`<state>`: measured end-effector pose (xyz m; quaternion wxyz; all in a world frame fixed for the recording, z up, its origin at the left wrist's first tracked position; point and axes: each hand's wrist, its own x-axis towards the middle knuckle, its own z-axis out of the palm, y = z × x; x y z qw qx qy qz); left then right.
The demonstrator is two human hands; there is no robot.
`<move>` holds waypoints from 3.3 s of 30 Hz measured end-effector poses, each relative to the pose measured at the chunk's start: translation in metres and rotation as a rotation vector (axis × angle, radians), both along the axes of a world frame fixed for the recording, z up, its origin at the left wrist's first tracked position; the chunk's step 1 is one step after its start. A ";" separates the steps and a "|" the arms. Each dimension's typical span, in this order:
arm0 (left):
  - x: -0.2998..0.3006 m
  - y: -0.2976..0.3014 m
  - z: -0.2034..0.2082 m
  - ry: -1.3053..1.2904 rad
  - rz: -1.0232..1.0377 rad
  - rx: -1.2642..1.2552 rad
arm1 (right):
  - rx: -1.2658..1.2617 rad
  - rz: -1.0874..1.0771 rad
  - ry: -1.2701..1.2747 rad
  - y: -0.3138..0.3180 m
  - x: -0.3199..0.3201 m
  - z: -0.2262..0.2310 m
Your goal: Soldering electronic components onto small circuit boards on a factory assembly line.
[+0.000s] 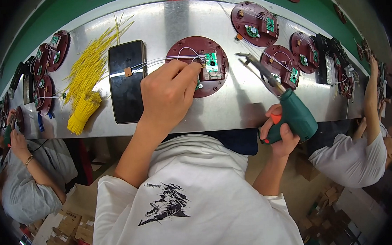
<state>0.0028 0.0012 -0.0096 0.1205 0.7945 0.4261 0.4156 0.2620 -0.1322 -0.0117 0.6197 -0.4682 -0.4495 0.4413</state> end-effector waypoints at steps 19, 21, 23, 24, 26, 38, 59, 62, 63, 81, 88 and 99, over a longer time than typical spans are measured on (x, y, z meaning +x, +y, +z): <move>-0.001 -0.001 -0.001 0.010 0.006 -0.003 | -0.011 0.218 -0.232 -0.001 -0.007 0.011; -0.001 -0.001 -0.002 0.011 0.010 -0.015 | -0.064 0.223 -0.259 -0.002 -0.006 0.014; -0.002 -0.002 -0.002 0.012 0.014 -0.021 | -0.089 0.226 -0.272 -0.001 -0.008 0.018; -0.002 -0.002 -0.002 0.010 0.014 -0.020 | -0.094 0.196 -0.248 0.000 -0.011 0.020; -0.002 -0.001 -0.003 0.007 0.017 -0.018 | -0.103 0.138 -0.200 0.002 -0.016 0.023; -0.002 -0.002 -0.003 0.009 0.019 0.004 | 0.132 -0.122 -0.112 0.009 0.043 0.013; 0.003 -0.002 0.012 0.127 0.017 0.086 | 0.148 -0.273 0.163 0.013 0.066 -0.013; -0.001 -0.007 0.025 0.172 0.161 0.092 | 0.151 -0.274 0.168 0.014 0.066 -0.013; 0.001 -0.004 0.032 0.180 0.157 0.110 | 0.167 -0.278 0.179 0.012 0.066 -0.014; -0.094 0.282 0.086 0.722 0.592 -0.273 | 0.176 -0.501 0.271 0.015 0.057 -0.007; -0.025 0.332 0.065 0.654 0.284 -0.240 | 0.184 -0.529 0.261 0.017 0.061 -0.007; 0.032 0.280 0.069 0.564 -0.013 -0.292 | 0.169 -0.537 0.275 0.016 0.064 -0.008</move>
